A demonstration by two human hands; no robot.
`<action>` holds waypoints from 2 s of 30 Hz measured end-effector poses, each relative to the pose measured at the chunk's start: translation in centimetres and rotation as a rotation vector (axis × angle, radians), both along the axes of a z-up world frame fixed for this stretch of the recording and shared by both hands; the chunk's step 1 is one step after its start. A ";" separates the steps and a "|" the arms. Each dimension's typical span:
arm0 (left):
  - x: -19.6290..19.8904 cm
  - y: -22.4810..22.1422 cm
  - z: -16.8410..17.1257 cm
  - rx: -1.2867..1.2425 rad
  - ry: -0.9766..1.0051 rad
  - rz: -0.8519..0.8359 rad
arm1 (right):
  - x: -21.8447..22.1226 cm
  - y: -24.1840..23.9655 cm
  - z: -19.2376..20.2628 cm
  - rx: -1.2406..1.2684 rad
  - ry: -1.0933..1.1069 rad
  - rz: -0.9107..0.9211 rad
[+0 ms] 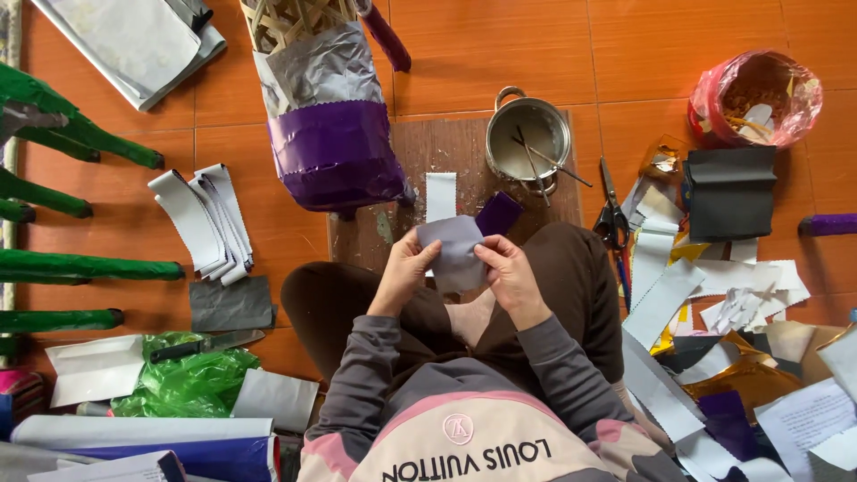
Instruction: Applying adhesive and colored strips to a paper-mache animal frame.
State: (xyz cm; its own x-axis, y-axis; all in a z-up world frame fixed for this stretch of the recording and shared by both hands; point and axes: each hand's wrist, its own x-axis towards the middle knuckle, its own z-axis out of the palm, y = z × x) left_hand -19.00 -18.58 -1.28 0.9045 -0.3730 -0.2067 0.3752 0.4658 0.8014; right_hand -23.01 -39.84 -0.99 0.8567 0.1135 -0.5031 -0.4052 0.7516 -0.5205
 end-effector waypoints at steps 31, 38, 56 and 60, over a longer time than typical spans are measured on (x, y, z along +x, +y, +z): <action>-0.7 1.4 -2.8 0.037 0.251 0.171 | 8.6 -8.8 -10.4 -2.032 -0.198 0.460; 0.3 1.1 -0.9 -0.186 0.321 0.145 | 8.5 -8.4 -12.6 -0.326 0.176 0.214; 0.4 1.9 -1.6 -0.312 0.273 0.080 | -4.7 -2.4 3.7 -0.801 -0.251 0.508; 0.3 2.4 0.8 -0.275 0.305 0.143 | -4.5 -3.1 4.1 -0.824 -0.164 0.453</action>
